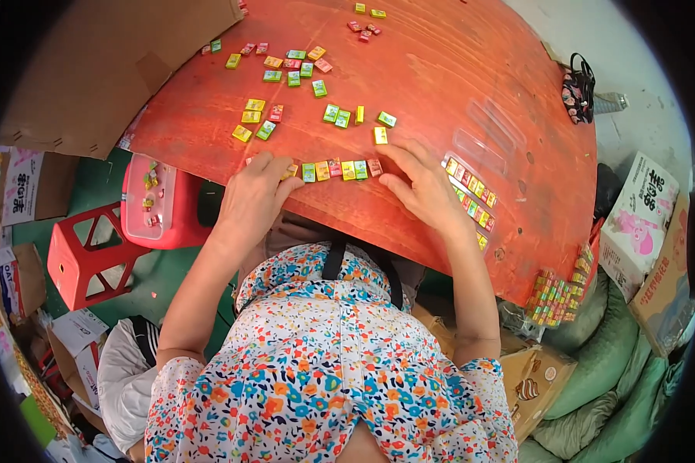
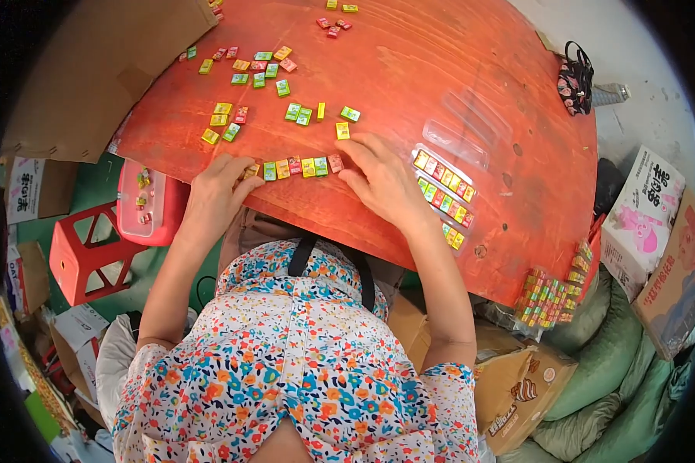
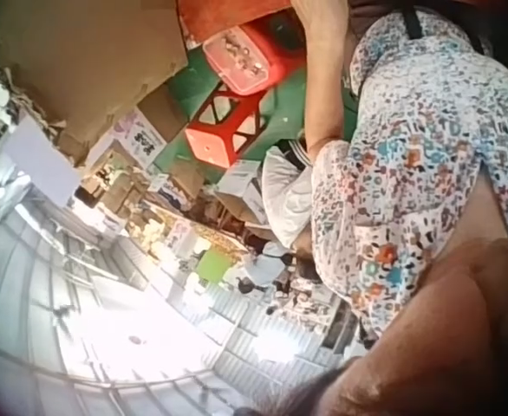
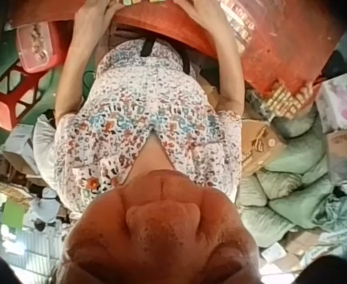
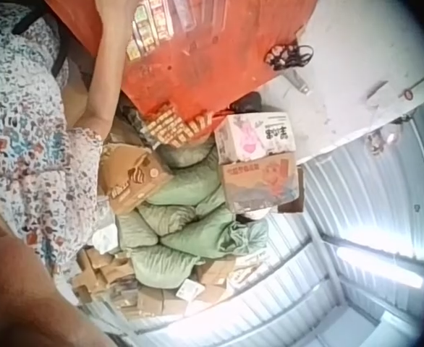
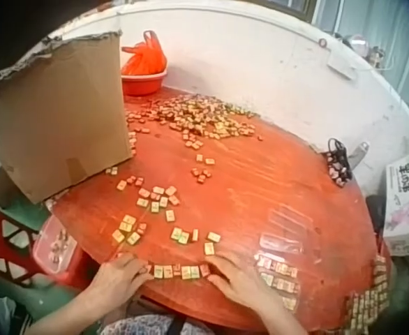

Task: Sorting and placing small colorful square objects into transparent plastic trays at a workbench.

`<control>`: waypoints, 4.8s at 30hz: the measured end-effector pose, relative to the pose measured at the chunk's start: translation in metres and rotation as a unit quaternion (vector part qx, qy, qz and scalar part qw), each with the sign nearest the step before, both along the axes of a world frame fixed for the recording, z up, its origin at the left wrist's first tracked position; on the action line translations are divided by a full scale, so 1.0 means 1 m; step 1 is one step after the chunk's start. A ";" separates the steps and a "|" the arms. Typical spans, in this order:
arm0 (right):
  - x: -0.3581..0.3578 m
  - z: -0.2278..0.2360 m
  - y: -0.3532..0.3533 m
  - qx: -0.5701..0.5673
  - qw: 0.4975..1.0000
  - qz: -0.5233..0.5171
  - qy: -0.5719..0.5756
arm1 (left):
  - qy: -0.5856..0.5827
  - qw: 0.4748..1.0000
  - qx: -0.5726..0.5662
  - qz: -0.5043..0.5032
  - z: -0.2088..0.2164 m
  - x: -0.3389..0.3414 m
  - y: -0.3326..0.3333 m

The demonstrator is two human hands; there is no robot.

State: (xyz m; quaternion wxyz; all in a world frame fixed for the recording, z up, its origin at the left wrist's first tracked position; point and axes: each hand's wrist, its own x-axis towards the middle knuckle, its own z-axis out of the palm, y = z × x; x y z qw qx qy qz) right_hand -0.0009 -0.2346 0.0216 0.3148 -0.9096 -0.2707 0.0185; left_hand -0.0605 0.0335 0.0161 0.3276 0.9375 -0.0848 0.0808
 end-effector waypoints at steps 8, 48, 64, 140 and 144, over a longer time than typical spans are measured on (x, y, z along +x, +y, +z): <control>0.003 0.000 0.008 -0.039 0.996 0.074 0.008 | 0.039 0.997 -0.053 -0.042 -0.002 0.002 0.003; 0.004 -0.004 0.021 -0.018 0.998 0.065 0.012 | -0.131 0.978 0.150 -0.058 0.017 0.059 0.023; 0.003 -0.012 0.023 -0.009 0.997 0.074 -0.022 | 0.041 0.995 -0.032 -0.085 -0.004 0.013 -0.006; -0.095 0.001 -0.158 -0.120 0.905 -0.406 0.038 | 0.039 0.965 -0.070 -0.248 -0.007 0.051 -0.165; -0.115 -0.015 -0.134 0.090 0.884 -0.449 0.098 | 0.123 0.953 -0.144 -0.236 -0.019 0.034 -0.170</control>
